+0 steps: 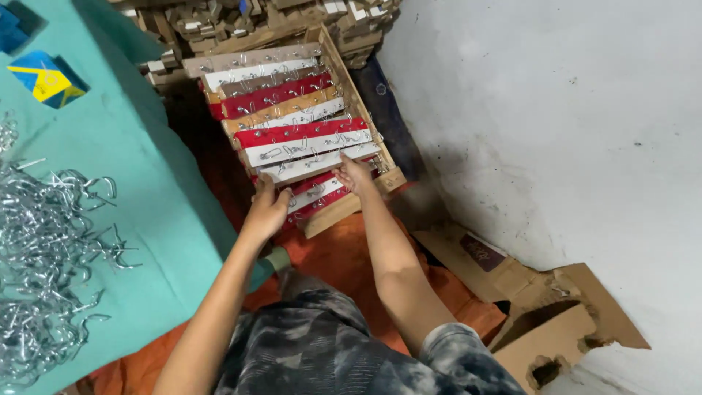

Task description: Attaching metal hooks to wooden and plastic strips at a workbench in a warehouse environment.

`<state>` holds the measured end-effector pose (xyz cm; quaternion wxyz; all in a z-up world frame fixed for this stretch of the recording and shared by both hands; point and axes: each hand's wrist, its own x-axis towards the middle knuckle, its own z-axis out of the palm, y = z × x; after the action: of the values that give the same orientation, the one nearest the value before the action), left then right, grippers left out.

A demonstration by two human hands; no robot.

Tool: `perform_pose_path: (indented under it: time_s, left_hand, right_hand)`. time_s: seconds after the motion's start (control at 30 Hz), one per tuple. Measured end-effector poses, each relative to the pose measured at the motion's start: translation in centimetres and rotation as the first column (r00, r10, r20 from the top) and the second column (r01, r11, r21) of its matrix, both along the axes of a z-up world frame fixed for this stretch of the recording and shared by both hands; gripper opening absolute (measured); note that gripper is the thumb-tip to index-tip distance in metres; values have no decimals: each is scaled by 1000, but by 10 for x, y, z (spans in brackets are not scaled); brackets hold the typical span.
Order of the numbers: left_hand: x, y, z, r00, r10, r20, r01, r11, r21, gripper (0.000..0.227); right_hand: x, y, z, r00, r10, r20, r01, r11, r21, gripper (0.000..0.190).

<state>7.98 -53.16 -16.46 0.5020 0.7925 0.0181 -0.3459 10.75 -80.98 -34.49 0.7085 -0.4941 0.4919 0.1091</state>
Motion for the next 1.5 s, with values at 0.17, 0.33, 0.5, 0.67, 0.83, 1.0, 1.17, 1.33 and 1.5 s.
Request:
perform_pose_path:
  time_s: [0.17, 0.33, 0.5, 0.67, 0.83, 1.0, 1.17, 1.33, 1.5]
  left_hand:
    - [-11, 1, 10, 999, 3, -36, -3, 1000, -12, 83]
    - [-16, 4, 59, 994, 112, 16, -110, 990, -82, 83]
    - [-21, 10, 70, 989, 115, 95, -100, 983, -151, 81]
    - [-34, 34, 52, 982, 138, 127, -111, 974, -198, 75]
    - [-56, 90, 105, 916, 244, 319, -145, 942, -304, 55]
    - [-75, 186, 148, 636, 478, 606, -198, 860, -471, 35]
    - [-94, 323, 172, 363, 485, 796, -431, 844, -318, 31]
    - [-112, 468, 162, 241, 95, 966, -720, 685, 112, 32]
    - [-130, 560, 127, 614, -15, 789, -709, 431, 559, 57]
  right_hand:
    - [-11, 14, 39, 998, 59, -4, -58, 995, 78, 75]
    - [-24, 10, 22, 994, 102, 35, -101, 994, -29, 64]
    - [-42, 14, 26, 972, 228, -57, -234, 955, -183, 68]
    - [-52, 22, 48, 940, 339, 27, -315, 898, -306, 50]
    - [-43, 61, 90, 820, 443, 362, -187, 805, -563, 21]
    - [-29, 171, 187, 573, 541, 616, 16, 744, -668, 12]
    - [-39, 328, 273, 353, 649, 674, -50, 733, -679, 13]
    - [-55, 478, 309, 187, 715, 674, -219, 699, -681, 15]
    - [-67, 593, 325, -54, 828, 558, -431, 485, -761, 12]
